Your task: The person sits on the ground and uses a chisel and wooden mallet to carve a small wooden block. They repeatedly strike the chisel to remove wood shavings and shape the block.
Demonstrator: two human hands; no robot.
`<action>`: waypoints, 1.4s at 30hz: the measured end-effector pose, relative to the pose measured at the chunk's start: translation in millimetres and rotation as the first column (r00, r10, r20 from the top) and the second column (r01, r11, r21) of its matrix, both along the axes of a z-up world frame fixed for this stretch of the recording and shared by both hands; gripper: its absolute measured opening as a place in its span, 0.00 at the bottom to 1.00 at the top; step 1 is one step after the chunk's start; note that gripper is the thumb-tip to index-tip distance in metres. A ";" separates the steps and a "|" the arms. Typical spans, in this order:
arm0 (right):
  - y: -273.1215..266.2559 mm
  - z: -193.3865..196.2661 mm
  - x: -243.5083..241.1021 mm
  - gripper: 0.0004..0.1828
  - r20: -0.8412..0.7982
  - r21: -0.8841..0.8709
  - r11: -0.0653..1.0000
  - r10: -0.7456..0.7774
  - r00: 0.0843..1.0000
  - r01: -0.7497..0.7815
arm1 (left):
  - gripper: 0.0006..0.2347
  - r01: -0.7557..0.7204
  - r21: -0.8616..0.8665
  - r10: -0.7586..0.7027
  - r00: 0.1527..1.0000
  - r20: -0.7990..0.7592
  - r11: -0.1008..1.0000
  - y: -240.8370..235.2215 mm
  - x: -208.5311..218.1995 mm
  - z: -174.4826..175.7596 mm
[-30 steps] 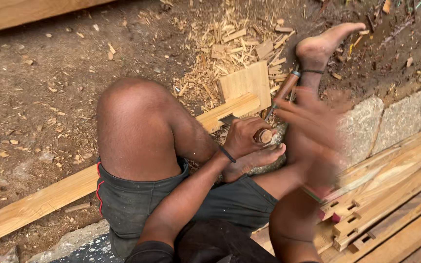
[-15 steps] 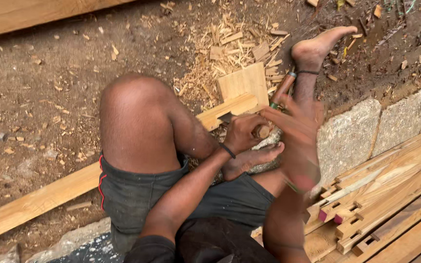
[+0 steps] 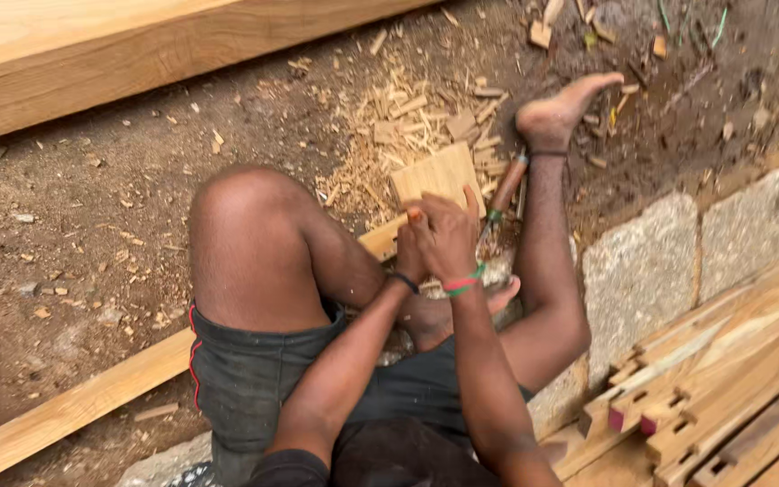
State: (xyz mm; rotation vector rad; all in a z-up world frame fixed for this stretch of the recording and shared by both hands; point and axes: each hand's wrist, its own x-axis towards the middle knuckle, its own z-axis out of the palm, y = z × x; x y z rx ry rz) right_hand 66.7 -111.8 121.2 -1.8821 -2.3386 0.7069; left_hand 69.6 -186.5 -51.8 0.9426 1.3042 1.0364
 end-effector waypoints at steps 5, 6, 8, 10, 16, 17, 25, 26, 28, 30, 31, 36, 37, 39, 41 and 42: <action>-27.2 43.5 35.8 0.36 -0.420 0.109 0.994 0.041 0.907 0.005 | 0.17 0.316 0.043 -0.314 0.948 -0.048 0.948 30.1 -40.2 65.7; -38.5 52.3 51.3 0.38 -0.499 0.160 0.987 0.059 0.865 0.025 | 0.17 0.256 0.223 -0.273 0.961 0.051 0.941 37.3 -47.2 86.0; -56.3 48.3 81.1 0.39 -0.606 0.252 0.928 -0.071 0.792 0.276 | 0.15 0.087 0.527 -0.256 0.932 0.258 0.846 53.2 -59.4 115.4; -70.3 39.5 124.2 0.40 -0.559 0.321 0.828 -0.226 0.798 0.460 | 0.16 0.043 0.345 -0.211 0.859 0.467 0.938 66.8 -76.1 122.3; -119.8 -6.4 176.0 0.37 -0.583 0.158 0.708 -0.495 0.644 0.688 | 0.18 -0.406 0.082 0.197 0.598 0.777 0.910 90.4 -108.9 103.9; -122.5 -14.1 171.8 0.36 -0.564 0.180 0.758 -0.443 0.697 0.627 | 0.20 -0.419 0.036 0.208 0.522 0.828 0.907 87.8 -108.1 103.1; -104.1 -38.1 159.4 0.34 -0.575 0.026 0.838 -0.433 0.694 0.544 | 0.25 0.181 0.319 -0.315 0.840 0.442 0.930 93.1 -87.9 90.3; -105.9 -39.0 162.3 0.33 -0.583 0.001 0.819 -0.466 0.665 0.574 | 0.23 0.223 0.340 -0.353 0.851 0.389 0.914 95.7 -87.5 89.1; -108.0 -43.2 164.2 0.31 -0.606 -0.052 0.783 -0.518 0.604 0.619 | 0.20 0.269 0.301 -0.358 0.887 0.293 0.915 98.2 -85.3 90.5; -110.5 -44.2 164.4 0.30 -0.617 -0.061 0.791 -0.509 0.601 0.608 | 0.17 0.309 0.278 -0.372 0.904 0.210 0.910 102.1 -85.9 93.5; -111.4 -43.7 164.2 0.29 -0.621 -0.065 0.795 -0.505 0.599 0.603 | 0.15 0.332 0.273 -0.387 0.904 0.183 0.903 104.4 -85.7 94.9; -110.6 -39.9 162.2 0.30 -0.642 -0.102 0.796 -0.511 0.572 0.596 | 0.10 0.479 0.251 -0.527 0.830 0.182 0.841 105.2 -90.4 95.8; -110.4 -38.8 162.6 0.30 -0.649 -0.109 0.797 -0.510 0.564 0.594 | 0.10 0.480 0.249 -0.531 0.820 0.211 0.841 101.3 -90.4 93.2; -110.1 -37.5 162.2 0.30 -0.654 -0.080 0.805 -0.488 0.578 0.588 | 0.10 0.475 0.228 -0.521 0.821 0.233 0.850 91.3 -95.0 86.1; -110.5 -36.2 160.3 0.29 -0.655 -0.047 0.807 -0.470 0.592 0.588 | 0.09 0.455 0.194 -0.490 0.843 0.220 0.869 81.8 -101.2 77.7; -111.4 -36.5 157.4 0.29 -0.653 -0.031 0.806 -0.464 0.599 0.591 | 0.09 0.448 0.220 -0.487 0.856 0.176 0.867 83.3 -102.6 70.6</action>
